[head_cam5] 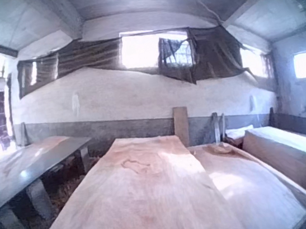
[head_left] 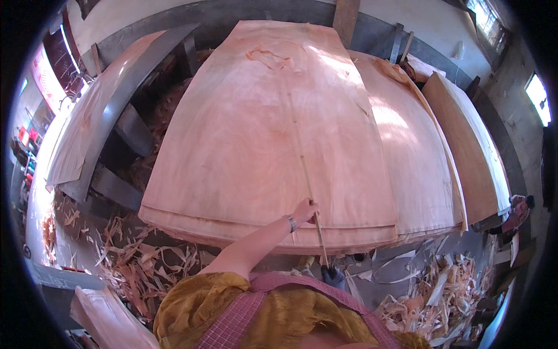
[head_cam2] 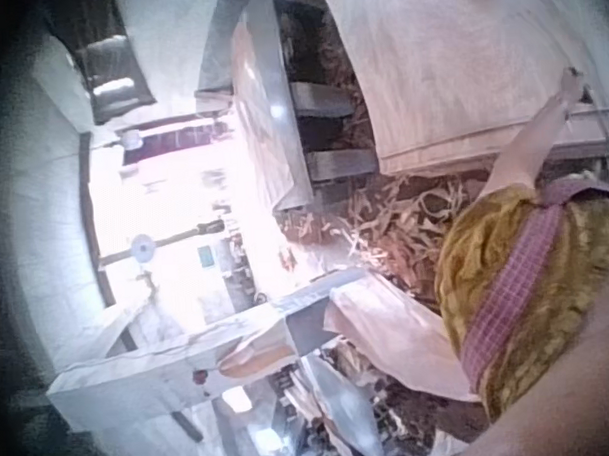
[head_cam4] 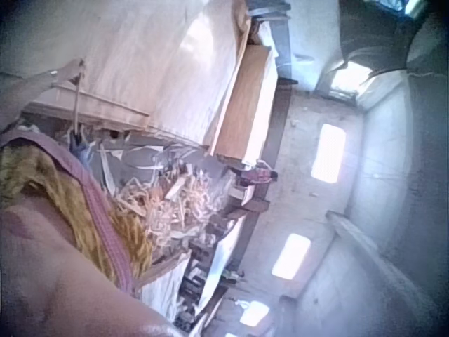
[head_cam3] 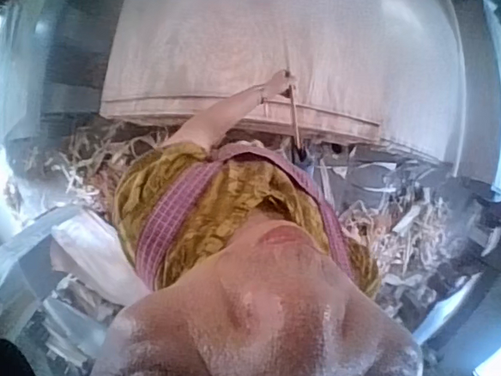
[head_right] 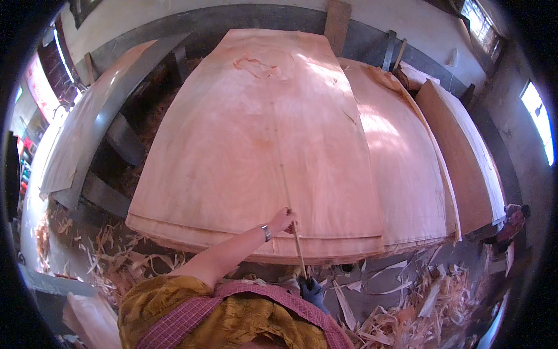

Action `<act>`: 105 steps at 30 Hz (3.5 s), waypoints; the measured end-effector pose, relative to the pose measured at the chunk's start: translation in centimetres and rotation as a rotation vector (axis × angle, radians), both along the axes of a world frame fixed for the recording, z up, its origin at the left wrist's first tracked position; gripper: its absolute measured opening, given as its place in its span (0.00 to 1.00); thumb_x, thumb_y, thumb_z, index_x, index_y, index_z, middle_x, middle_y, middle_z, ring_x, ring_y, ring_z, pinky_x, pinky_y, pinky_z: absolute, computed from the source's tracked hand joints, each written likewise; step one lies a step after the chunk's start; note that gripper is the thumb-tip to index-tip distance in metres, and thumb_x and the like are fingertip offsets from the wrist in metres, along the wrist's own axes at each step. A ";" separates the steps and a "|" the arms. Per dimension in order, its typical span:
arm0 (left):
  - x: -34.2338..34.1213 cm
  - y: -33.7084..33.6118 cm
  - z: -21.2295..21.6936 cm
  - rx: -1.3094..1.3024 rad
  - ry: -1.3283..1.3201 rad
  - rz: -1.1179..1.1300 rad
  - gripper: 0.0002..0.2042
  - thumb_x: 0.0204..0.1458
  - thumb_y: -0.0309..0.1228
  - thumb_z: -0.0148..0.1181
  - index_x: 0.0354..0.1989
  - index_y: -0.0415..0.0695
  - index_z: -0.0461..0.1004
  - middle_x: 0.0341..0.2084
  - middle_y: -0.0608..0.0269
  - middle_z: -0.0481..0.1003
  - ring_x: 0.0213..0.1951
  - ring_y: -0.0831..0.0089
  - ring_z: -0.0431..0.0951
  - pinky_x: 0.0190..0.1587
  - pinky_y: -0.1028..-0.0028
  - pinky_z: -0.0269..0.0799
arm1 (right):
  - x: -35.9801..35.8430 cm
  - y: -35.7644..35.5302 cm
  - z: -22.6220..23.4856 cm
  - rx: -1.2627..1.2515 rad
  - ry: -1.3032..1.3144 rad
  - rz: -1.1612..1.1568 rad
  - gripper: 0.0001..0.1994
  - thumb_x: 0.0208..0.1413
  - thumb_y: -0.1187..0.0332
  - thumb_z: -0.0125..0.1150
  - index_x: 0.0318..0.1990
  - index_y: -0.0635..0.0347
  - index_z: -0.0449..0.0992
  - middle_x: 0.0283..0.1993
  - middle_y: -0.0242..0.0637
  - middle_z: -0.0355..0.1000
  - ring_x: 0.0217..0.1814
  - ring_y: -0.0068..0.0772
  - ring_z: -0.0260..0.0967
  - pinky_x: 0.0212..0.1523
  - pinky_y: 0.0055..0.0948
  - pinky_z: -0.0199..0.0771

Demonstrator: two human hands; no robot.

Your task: The person uses a utility knife to cut shapes along a wooden guide on wood veneer sheets and peels away the excess strips.

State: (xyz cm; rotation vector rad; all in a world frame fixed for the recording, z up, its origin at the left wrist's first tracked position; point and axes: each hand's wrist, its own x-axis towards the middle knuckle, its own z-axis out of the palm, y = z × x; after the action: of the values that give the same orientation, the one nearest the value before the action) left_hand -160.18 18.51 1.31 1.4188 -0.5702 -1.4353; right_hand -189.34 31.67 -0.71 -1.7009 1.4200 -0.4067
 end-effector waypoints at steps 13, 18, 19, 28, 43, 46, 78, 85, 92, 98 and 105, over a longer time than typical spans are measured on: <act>-3.2 5.4 -6.8 0.290 -0.072 0.008 0.12 0.58 0.32 0.53 0.43 0.34 0.64 0.30 0.51 0.74 0.29 0.61 0.80 0.27 0.56 0.82 | -5.9 2.7 -8.4 0.009 0.172 0.220 0.19 0.56 0.48 0.61 0.31 0.56 0.74 0.25 0.49 0.73 0.29 0.54 0.73 0.29 0.45 0.70; 3.9 12.0 -3.6 0.257 -0.100 0.286 0.11 0.59 0.32 0.50 0.36 0.35 0.64 0.27 0.50 0.75 0.25 0.60 0.80 0.25 0.58 0.81 | -1.3 0.4 -5.6 -0.047 0.008 0.476 0.19 0.54 0.48 0.62 0.38 0.55 0.72 0.28 0.48 0.74 0.34 0.58 0.74 0.32 0.46 0.73; 4.4 12.1 -3.9 0.269 -0.079 0.354 0.11 0.59 0.32 0.50 0.35 0.35 0.64 0.26 0.50 0.75 0.24 0.60 0.80 0.25 0.58 0.81 | -0.7 -0.5 -7.0 0.000 0.015 0.490 0.19 0.55 0.48 0.60 0.41 0.54 0.72 0.31 0.48 0.75 0.36 0.56 0.75 0.34 0.48 0.73; 8.9 8.8 -2.6 0.330 -0.386 0.417 0.13 0.58 0.34 0.52 0.33 0.33 0.67 0.21 0.52 0.75 0.20 0.60 0.79 0.20 0.61 0.79 | 6.0 -3.7 0.9 -0.001 -0.031 0.554 0.19 0.58 0.49 0.57 0.45 0.55 0.75 0.38 0.52 0.76 0.43 0.56 0.74 0.42 0.46 0.74; 20.1 17.1 1.8 0.091 -0.313 0.286 0.11 0.58 0.33 0.52 0.42 0.39 0.64 0.30 0.58 0.74 0.29 0.66 0.81 0.27 0.68 0.81 | 18.7 6.7 0.7 0.147 -0.217 0.367 0.17 0.59 0.54 0.58 0.41 0.61 0.77 0.33 0.50 0.76 0.35 0.47 0.75 0.38 0.42 0.73; 20.7 21.1 4.8 0.002 -0.293 0.331 0.12 0.58 0.35 0.56 0.41 0.40 0.67 0.30 0.59 0.75 0.31 0.69 0.80 0.29 0.71 0.79 | 23.2 9.4 0.3 0.205 -0.318 0.240 0.17 0.60 0.55 0.60 0.38 0.63 0.77 0.27 0.44 0.74 0.30 0.35 0.73 0.34 0.37 0.71; 82.3 88.5 0.8 0.206 -0.170 1.099 0.13 0.56 0.35 0.59 0.45 0.42 0.73 0.32 0.67 0.75 0.28 0.80 0.76 0.25 0.78 0.72 | 92.8 22.8 -0.3 0.469 -0.643 -0.493 0.18 0.60 0.44 0.54 0.35 0.49 0.73 0.23 0.28 0.64 0.17 0.25 0.55 0.15 0.28 0.54; 100.5 87.2 0.2 0.238 -0.240 1.029 0.14 0.55 0.36 0.59 0.44 0.42 0.73 0.32 0.66 0.75 0.29 0.79 0.76 0.28 0.76 0.73 | 88.1 12.9 -5.4 -0.287 0.481 -0.274 0.18 0.66 0.54 0.46 0.53 0.54 0.74 0.35 0.43 0.77 0.34 0.41 0.77 0.34 0.38 0.80; 119.7 78.2 0.4 0.240 -0.545 0.963 0.15 0.53 0.36 0.59 0.45 0.40 0.73 0.34 0.60 0.77 0.34 0.71 0.79 0.37 0.69 0.75 | 88.2 11.0 -1.1 -0.457 1.075 0.011 0.21 0.66 0.59 0.40 0.59 0.62 0.65 0.49 0.51 0.71 0.43 0.51 0.75 0.40 0.43 0.79; 131.2 63.5 0.5 0.333 -0.894 0.734 0.22 0.52 0.38 0.61 0.53 0.41 0.70 0.53 0.47 0.70 0.55 0.55 0.71 0.55 0.61 0.68 | 90.9 4.2 -1.2 -0.559 1.303 -0.064 0.16 0.65 0.62 0.42 0.53 0.62 0.68 0.43 0.46 0.70 0.40 0.44 0.71 0.40 0.38 0.77; 145.0 54.1 -1.3 0.872 -1.287 0.774 0.36 0.55 0.48 0.54 0.69 0.44 0.53 0.68 0.47 0.55 0.70 0.54 0.51 0.71 0.55 0.43 | 116.2 -13.6 -6.5 -0.607 0.441 0.023 0.14 0.63 0.68 0.51 0.50 0.64 0.76 0.49 0.47 0.75 0.51 0.46 0.72 0.52 0.37 0.72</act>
State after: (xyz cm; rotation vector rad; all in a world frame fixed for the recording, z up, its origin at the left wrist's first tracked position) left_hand -15.21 72.64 0.04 2.8071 -0.0215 0.0791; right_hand -73.17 18.09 -7.24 -2.4060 1.6955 -0.5052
